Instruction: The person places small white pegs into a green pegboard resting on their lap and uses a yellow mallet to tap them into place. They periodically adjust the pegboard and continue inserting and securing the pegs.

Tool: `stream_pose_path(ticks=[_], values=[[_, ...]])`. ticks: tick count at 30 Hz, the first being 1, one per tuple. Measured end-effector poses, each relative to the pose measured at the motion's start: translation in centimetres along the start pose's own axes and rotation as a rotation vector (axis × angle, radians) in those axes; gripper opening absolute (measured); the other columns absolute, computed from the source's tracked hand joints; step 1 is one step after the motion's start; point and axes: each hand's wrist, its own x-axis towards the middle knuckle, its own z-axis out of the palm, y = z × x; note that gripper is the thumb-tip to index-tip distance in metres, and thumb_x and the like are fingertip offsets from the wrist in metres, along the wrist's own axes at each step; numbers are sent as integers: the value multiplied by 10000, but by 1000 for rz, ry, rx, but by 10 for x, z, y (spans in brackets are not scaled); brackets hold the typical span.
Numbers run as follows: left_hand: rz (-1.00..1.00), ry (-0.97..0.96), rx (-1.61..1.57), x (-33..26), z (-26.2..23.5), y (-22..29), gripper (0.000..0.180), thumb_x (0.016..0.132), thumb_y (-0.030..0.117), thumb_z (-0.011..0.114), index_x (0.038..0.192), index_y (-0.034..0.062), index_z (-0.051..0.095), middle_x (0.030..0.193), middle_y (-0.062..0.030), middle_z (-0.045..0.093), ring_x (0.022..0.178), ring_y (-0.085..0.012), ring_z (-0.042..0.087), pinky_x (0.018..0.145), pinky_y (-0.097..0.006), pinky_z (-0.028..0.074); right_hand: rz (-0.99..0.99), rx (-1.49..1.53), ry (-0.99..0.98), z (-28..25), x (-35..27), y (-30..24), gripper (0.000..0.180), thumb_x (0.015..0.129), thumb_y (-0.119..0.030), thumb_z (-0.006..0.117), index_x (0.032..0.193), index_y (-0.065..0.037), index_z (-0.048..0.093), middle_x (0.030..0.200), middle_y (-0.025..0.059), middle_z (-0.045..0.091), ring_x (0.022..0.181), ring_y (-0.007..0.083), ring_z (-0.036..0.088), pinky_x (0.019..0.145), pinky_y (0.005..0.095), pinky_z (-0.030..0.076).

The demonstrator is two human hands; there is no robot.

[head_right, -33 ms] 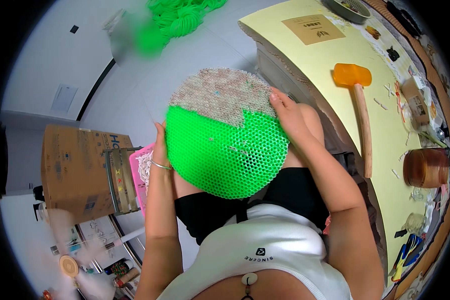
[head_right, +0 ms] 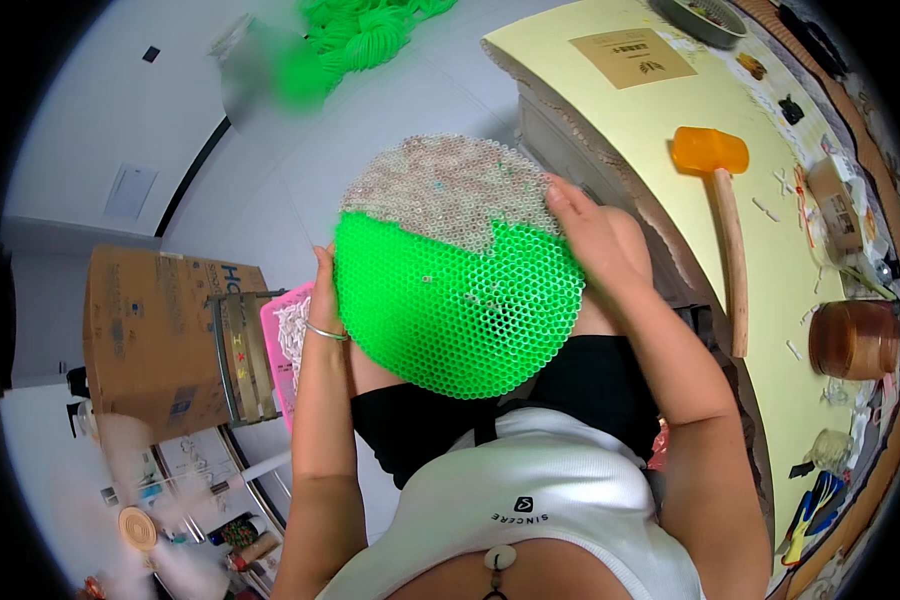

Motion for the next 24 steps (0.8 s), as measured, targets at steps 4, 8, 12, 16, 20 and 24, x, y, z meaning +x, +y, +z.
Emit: stream_pose_path(ticks=[4,8,12,16,20,24], values=[[34,-11,90,-14,-9,1,725,1005,615,341,1455,51,410,1458,-140,470,1306,-267,477,1085,-413,406,-259,-285,199,-59,12,18,471,991,-354,565,1324,-21,583,1294,183,626,1216,256,581,1039,343,421],[140,231,68,-28,-38,3,644,1010,537,446,1382,14,490,1382,-140,539,1223,-226,544,1012,-376,450,-384,-997,489,-158,-7,21,492,903,-157,652,1359,-14,533,1350,215,557,1263,347,523,1050,382,420],[171,721,339,-68,-121,-7,426,978,377,605,1171,-1,651,1078,-108,696,963,-184,659,808,-324,524,-171,-1151,487,-184,-43,41,522,838,-65,650,1345,-10,536,1209,225,583,1118,393,566,971,415,457],[111,907,931,-119,-220,-45,261,906,265,679,1001,24,710,905,-117,725,778,-218,697,692,-337,540,-79,-1135,516,-210,-43,72,549,841,-53,640,1375,-43,515,1111,227,586,1022,382,595,909,425,480],[-66,830,1434,-134,-222,-64,266,838,219,695,971,-10,713,903,-216,705,837,-366,673,780,-437,533,-22,-1068,461,-230,-33,97,566,872,-61,635,1401,23,453,1151,249,586,1080,398,587,935,435,472],[-282,725,1603,-119,-232,-91,531,814,316,717,1265,58,612,1278,-272,572,1142,-434,557,960,-495,459,-62,-1209,476,-227,-28,110,584,884,-80,633,1408,66,419,1165,263,587,1094,412,579,947,443,465]])
